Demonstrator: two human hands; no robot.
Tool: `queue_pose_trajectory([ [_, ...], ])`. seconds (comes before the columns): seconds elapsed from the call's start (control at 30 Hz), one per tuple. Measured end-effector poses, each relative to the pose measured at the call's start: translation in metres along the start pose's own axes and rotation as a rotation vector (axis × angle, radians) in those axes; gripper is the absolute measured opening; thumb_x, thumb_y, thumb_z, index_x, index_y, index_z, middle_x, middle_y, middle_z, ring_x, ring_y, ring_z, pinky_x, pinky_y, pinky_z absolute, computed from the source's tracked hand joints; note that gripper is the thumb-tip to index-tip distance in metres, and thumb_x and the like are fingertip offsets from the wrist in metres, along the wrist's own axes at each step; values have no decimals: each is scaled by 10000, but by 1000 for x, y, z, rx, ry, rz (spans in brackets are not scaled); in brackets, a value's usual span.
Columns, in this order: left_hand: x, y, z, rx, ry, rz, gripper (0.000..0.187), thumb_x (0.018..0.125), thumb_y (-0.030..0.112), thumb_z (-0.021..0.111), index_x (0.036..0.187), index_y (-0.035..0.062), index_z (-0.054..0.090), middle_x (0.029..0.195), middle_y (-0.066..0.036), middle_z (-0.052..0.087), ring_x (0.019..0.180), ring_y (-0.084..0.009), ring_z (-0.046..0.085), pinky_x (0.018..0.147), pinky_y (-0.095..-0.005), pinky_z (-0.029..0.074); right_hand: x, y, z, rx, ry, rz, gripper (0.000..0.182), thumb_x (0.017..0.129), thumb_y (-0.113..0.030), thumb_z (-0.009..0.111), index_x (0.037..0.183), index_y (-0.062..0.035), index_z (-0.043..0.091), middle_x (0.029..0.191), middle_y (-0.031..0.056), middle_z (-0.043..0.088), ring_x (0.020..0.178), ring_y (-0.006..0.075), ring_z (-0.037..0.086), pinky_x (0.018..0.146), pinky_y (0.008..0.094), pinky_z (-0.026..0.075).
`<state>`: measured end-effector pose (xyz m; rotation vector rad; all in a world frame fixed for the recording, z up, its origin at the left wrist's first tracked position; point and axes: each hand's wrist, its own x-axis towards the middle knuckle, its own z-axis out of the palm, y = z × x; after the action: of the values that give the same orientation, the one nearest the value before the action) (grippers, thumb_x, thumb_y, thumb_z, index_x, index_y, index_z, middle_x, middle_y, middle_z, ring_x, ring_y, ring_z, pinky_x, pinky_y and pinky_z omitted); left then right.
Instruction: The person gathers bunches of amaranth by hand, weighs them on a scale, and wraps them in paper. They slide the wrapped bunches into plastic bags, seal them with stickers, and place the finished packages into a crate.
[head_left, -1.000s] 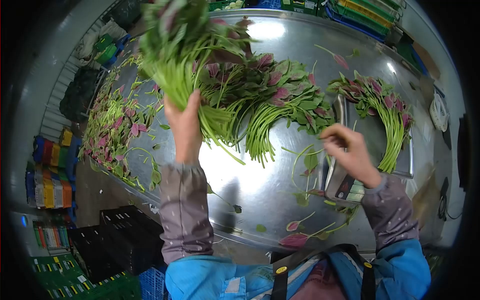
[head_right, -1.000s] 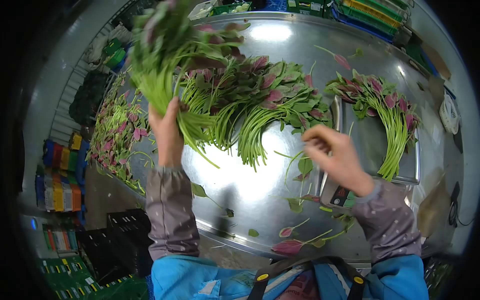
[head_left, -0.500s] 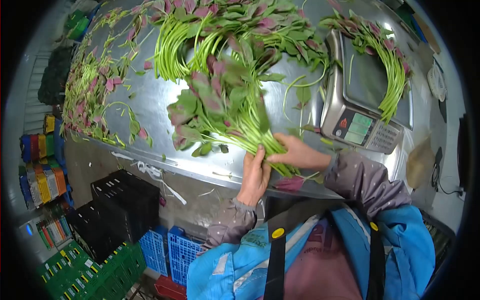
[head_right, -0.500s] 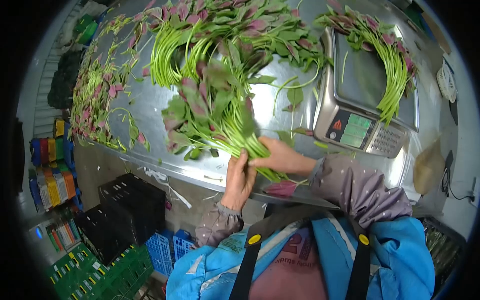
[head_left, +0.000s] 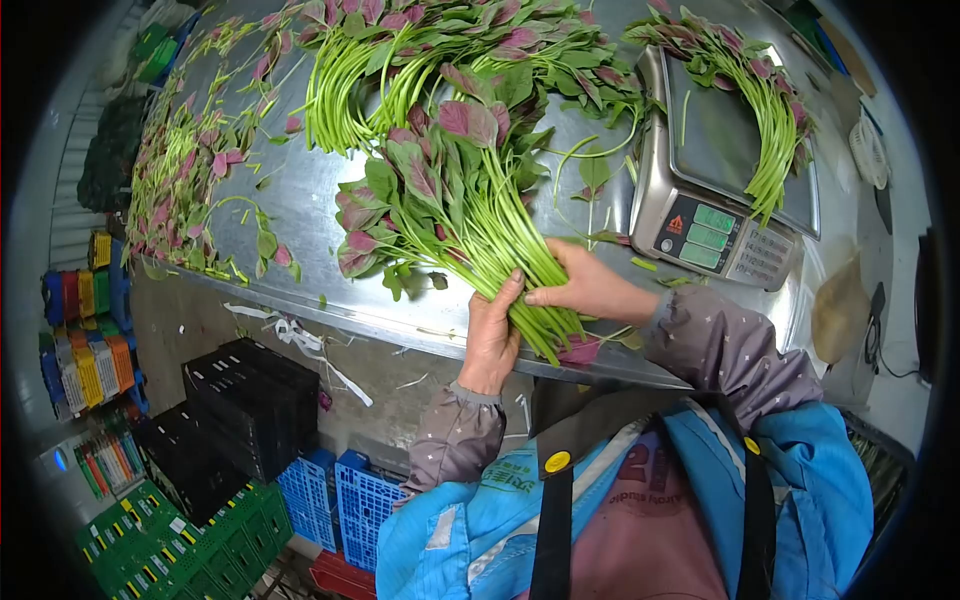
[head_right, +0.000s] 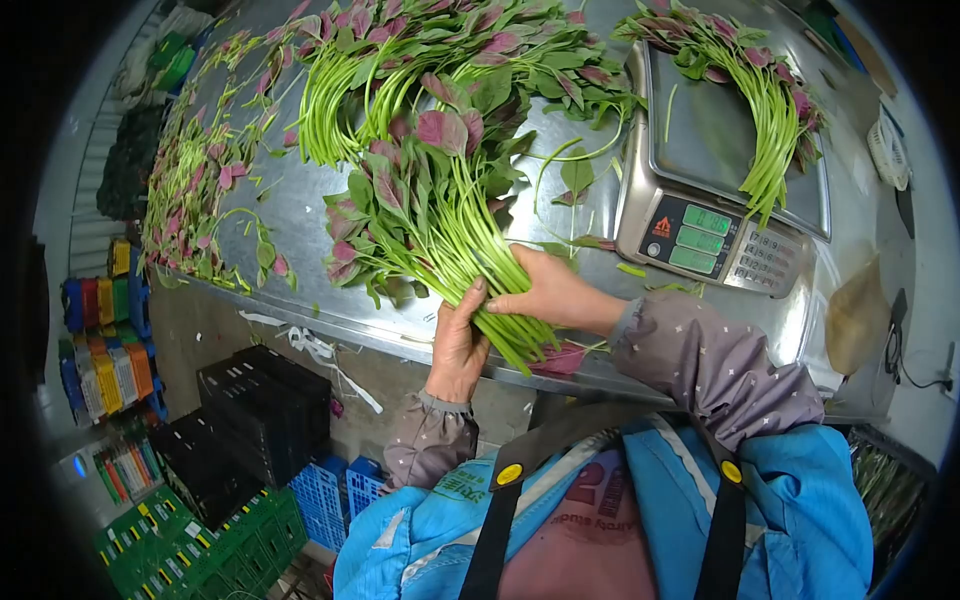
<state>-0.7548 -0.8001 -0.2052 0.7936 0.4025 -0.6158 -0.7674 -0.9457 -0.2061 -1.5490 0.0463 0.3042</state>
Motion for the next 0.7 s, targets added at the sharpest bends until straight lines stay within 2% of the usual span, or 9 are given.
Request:
queue_pose_trajectory([
  [0.07, -2, 1, -1, 72, 26, 38, 255, 817, 80, 583, 1043, -9, 505, 943, -56, 567, 805, -128, 550, 697, -252, 461, 3, -5, -2, -13, 54, -98, 405, 735, -151, 628, 1070, 28, 486, 845, 138, 600, 781, 173, 578, 709, 309, 459],
  [0.13, -4, 2, -4, 211, 77, 114, 233, 805, 103, 596, 1000, 4, 514, 877, -45, 561, 718, -125, 536, 624, -252, 434, 5, -26, -20, -542, -92, 28, 314, 805, -134, 565, 1061, 8, 452, 868, 116, 555, 813, 150, 538, 722, 283, 438],
  [0.23, -14, 12, 9, 252, 273, 254, 275, 806, 135, 599, 1038, 52, 478, 884, -60, 545, 731, -152, 548, 635, -295, 473, 0, -45, -35, -273, 29, 196, 255, 819, -138, 528, 1023, -5, 452, 801, 133, 534, 733, 173, 529, 670, 300, 432],
  [0.3, -14, 16, 10, 273, 151, 340, 233, 849, 156, 534, 1040, 36, 478, 928, -73, 537, 845, -179, 540, 724, -331, 487, -5, -52, -47, -392, 227, -317, 257, 836, -140, 517, 1042, -4, 445, 758, 80, 530, 647, 156, 513, 606, 303, 436],
  [0.37, -5, 13, 3, 224, 67, 411, 184, 872, 146, 497, 1006, 22, 474, 898, -68, 531, 815, -164, 524, 739, -307, 469, -16, -88, -70, -292, 395, -549, 239, 860, -163, 507, 1037, -14, 447, 716, 24, 497, 560, 101, 468, 501, 260, 404],
  [0.47, 1, 4, 5, 174, 40, 381, 126, 873, 152, 508, 902, 39, 460, 826, -50, 516, 750, -144, 503, 699, -285, 458, -55, -153, -113, -156, 608, -531, 206, 888, -192, 479, 1012, -29, 457, 678, -20, 449, 503, 31, 375, 421, 192, 314],
  [0.57, 15, -11, 2, 87, 66, 207, 126, 860, 153, 537, 868, 48, 467, 798, -38, 516, 726, -142, 499, 691, -290, 454, -69, -158, -162, -306, 822, -529, 197, 899, -203, 459, 995, -30, 456, 650, -25, 429, 467, 24, 352, 387, 189, 283],
  [0.63, 22, -20, -5, -29, 71, 58, 139, 849, 155, 557, 895, 46, 484, 809, -40, 522, 745, -144, 505, 700, -294, 457, -71, -126, -204, -489, 939, -357, 239, 880, -229, 490, 978, -15, 448, 654, -3, 442, 506, 51, 393, 429, 222, 331],
  [0.7, 24, -25, -8, -16, 47, 46, 158, 845, 162, 565, 914, 44, 487, 821, -45, 524, 760, -151, 512, 715, -299, 461, -72, -76, -246, -704, 1021, -74, 311, 837, -251, 522, 950, 33, 464, 748, 156, 558, 662, 296, 553, 604, 351, 431],
])
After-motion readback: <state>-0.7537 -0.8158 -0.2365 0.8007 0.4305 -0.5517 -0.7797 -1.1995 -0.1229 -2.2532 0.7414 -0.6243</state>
